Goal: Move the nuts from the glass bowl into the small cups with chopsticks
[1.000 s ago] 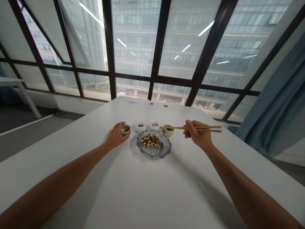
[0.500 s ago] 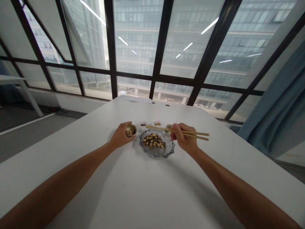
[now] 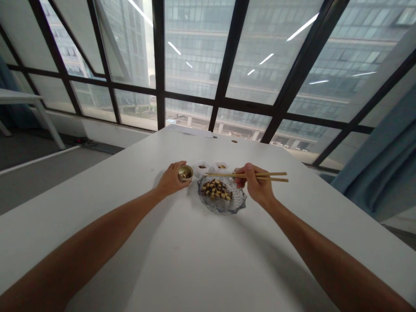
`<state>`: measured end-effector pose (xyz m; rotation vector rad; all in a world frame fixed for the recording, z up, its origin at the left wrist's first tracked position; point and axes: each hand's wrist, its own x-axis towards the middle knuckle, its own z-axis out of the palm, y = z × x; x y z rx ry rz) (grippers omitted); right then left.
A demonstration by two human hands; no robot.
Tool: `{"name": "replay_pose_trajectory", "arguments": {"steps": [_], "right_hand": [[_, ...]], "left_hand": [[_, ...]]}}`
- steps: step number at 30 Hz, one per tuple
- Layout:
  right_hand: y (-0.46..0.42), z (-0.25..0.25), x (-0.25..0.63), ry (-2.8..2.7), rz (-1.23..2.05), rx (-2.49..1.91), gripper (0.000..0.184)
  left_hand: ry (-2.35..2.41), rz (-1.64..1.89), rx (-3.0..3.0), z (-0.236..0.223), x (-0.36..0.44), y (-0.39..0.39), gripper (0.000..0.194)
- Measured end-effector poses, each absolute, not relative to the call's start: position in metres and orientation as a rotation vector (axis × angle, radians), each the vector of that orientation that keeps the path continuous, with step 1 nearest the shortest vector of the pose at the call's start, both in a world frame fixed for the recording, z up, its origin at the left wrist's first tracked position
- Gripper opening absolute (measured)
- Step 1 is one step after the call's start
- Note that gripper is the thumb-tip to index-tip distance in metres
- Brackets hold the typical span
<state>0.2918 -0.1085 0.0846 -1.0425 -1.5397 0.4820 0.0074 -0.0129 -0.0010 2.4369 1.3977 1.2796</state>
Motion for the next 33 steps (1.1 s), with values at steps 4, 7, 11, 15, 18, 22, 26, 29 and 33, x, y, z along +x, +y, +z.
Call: {"name": "replay_pose_trajectory", "arguments": {"steps": [4,7,11,15,18,22,26,29,33], "right_hand": [[-0.13,0.078,0.31,-1.613,0.512,-1.142,0.061],[-0.136,0.07,0.31,-1.689,0.532,-1.167,0.059],[-0.129,0.063,0.308,-1.735,0.522,-1.151,0.057],[-0.122,0.061,0.31,-1.766,0.517,-1.149,0.052],[-0.123,0.06,0.31,-1.768,0.52,-1.152,0.05],[-0.125,0.059,0.311,-1.646,0.548,-1.121,0.054],[-0.121,0.055,0.317,-1.304,0.65,-1.064,0.057],[-0.116,0.049,0.325,-1.098,0.75,-1.026,0.058],[-0.112,0.043,0.332,-1.012,0.805,-1.014,0.06]], "left_hand": [[1.388,1.313,2.435,-0.003,0.007,-0.011,0.067],[1.376,1.343,2.447,-0.006,0.006,-0.007,0.066],[1.375,1.379,2.456,-0.008,0.006,-0.005,0.064],[1.371,1.384,2.463,-0.008,0.006,-0.006,0.064],[1.379,1.383,2.46,-0.008,0.006,-0.006,0.064],[1.376,1.37,2.458,-0.008,0.005,-0.006,0.064],[1.398,1.364,2.417,-0.008,0.005,-0.006,0.064],[1.413,1.368,2.387,-0.008,0.004,-0.005,0.064],[1.421,1.373,2.357,-0.008,0.003,-0.004,0.063]]}}
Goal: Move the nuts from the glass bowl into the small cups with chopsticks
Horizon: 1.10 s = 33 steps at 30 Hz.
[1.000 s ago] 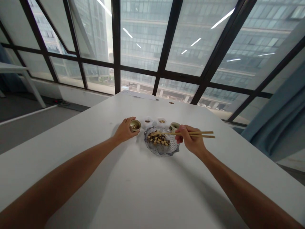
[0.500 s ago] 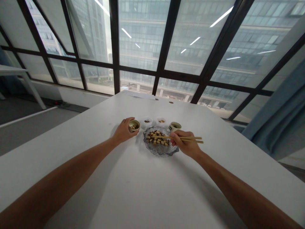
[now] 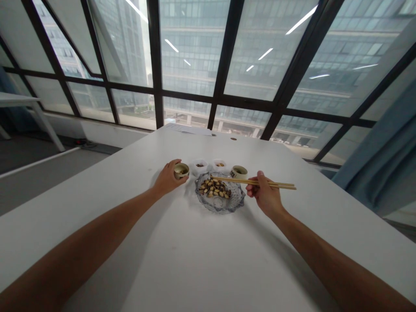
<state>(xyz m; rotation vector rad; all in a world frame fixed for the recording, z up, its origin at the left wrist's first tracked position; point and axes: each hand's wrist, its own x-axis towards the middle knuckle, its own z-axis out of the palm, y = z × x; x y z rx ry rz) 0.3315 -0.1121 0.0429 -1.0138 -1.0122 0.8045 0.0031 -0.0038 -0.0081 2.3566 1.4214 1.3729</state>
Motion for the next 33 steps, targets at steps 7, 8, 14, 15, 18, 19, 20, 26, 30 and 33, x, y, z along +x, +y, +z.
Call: {"name": "replay_pose_trajectory", "arguments": {"steps": [7,8,14,15,18,19,20,26,30,33], "right_hand": [[-0.117,0.051,0.327,-1.133,0.651,-0.999,0.06],[-0.119,0.053,0.327,-1.181,0.6,-1.003,0.059],[-0.13,0.055,0.336,-1.601,0.096,-1.064,0.051],[-0.131,0.054,0.338,-1.657,0.025,-1.063,0.051],[-0.133,0.053,0.34,-1.732,-0.067,-1.043,0.05],[-0.134,0.053,0.339,-1.72,-0.056,-1.042,0.049],[-0.134,0.054,0.338,-1.691,-0.028,-1.042,0.049],[-0.125,0.065,0.318,-1.414,0.256,-0.995,0.055],[-0.105,0.066,0.306,-1.426,0.336,-0.977,0.058],[-0.085,0.063,0.299,-1.5,0.366,-1.011,0.058]], "left_hand": [[1.509,1.239,2.234,-0.001,0.0,0.0,0.068],[1.55,1.186,2.232,0.004,0.002,0.001,0.069],[1.656,0.793,2.555,0.041,0.036,0.006,0.07],[1.647,0.74,2.617,0.045,0.044,0.008,0.071],[1.649,0.619,2.705,0.052,0.063,0.018,0.071],[1.642,0.595,2.706,0.053,0.066,0.021,0.07],[1.625,0.582,2.7,0.052,0.068,0.025,0.067],[1.351,0.785,2.706,0.047,0.061,0.038,0.068],[1.248,0.861,2.744,0.046,0.058,0.034,0.071],[1.261,0.851,2.746,0.048,0.06,0.03,0.072]]}}
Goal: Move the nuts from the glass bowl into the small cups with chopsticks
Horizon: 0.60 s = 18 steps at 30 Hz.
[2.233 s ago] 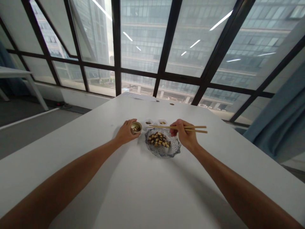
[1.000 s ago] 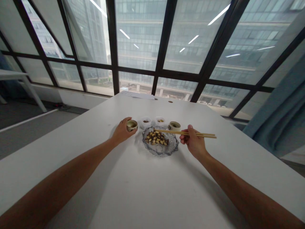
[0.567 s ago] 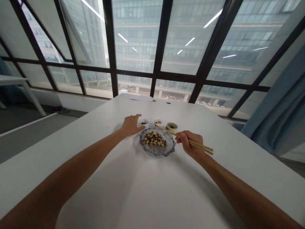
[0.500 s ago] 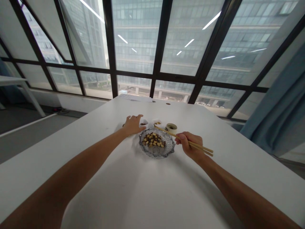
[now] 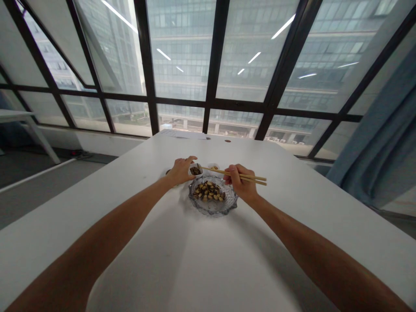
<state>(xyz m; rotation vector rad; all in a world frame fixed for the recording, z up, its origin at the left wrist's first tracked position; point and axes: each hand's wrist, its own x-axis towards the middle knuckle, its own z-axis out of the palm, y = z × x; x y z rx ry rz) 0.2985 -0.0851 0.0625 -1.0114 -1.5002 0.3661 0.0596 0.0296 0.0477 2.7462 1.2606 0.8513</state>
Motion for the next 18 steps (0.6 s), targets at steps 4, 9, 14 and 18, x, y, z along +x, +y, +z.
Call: {"name": "replay_pose_trajectory", "arguments": {"steps": [4,9,14,18], "right_hand": [[-0.065,0.059,0.292,-1.609,0.436,-1.074,0.055],[-0.076,0.064,0.3,-1.558,0.397,-1.052,0.054],[-0.106,0.068,0.311,-1.58,0.413,-1.023,0.055],[-0.119,0.067,0.31,-1.809,0.41,-1.047,0.053]], "left_hand": [[1.268,0.843,2.737,0.05,0.061,0.026,0.072],[1.266,0.862,2.719,0.047,0.061,0.03,0.068],[1.333,0.786,2.68,0.046,0.064,0.04,0.062],[1.355,0.739,2.669,0.043,0.063,0.045,0.058]]}}
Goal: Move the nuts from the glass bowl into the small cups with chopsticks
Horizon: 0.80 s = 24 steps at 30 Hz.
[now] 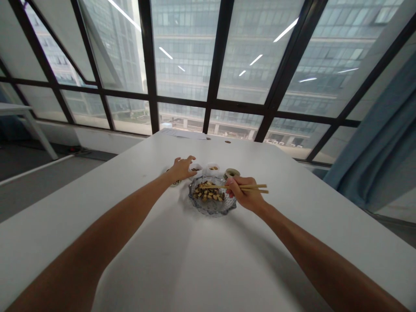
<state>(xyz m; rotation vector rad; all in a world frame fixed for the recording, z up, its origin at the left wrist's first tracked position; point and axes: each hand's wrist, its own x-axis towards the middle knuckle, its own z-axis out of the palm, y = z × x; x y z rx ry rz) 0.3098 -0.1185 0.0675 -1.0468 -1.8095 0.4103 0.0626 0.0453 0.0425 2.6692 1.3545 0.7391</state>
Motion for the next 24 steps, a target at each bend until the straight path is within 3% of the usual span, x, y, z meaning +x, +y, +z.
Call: {"name": "replay_pose_trajectory", "arguments": {"steps": [10,24], "right_hand": [[-0.119,0.069,0.307,-2.026,0.201,-1.084,0.053],[-0.115,0.071,0.307,-2.019,0.215,-1.088,0.053]], "left_hand": [[1.51,1.167,2.701,0.022,0.012,0.009,0.035],[1.549,1.37,2.503,0.001,0.003,-0.001,0.036]]}}
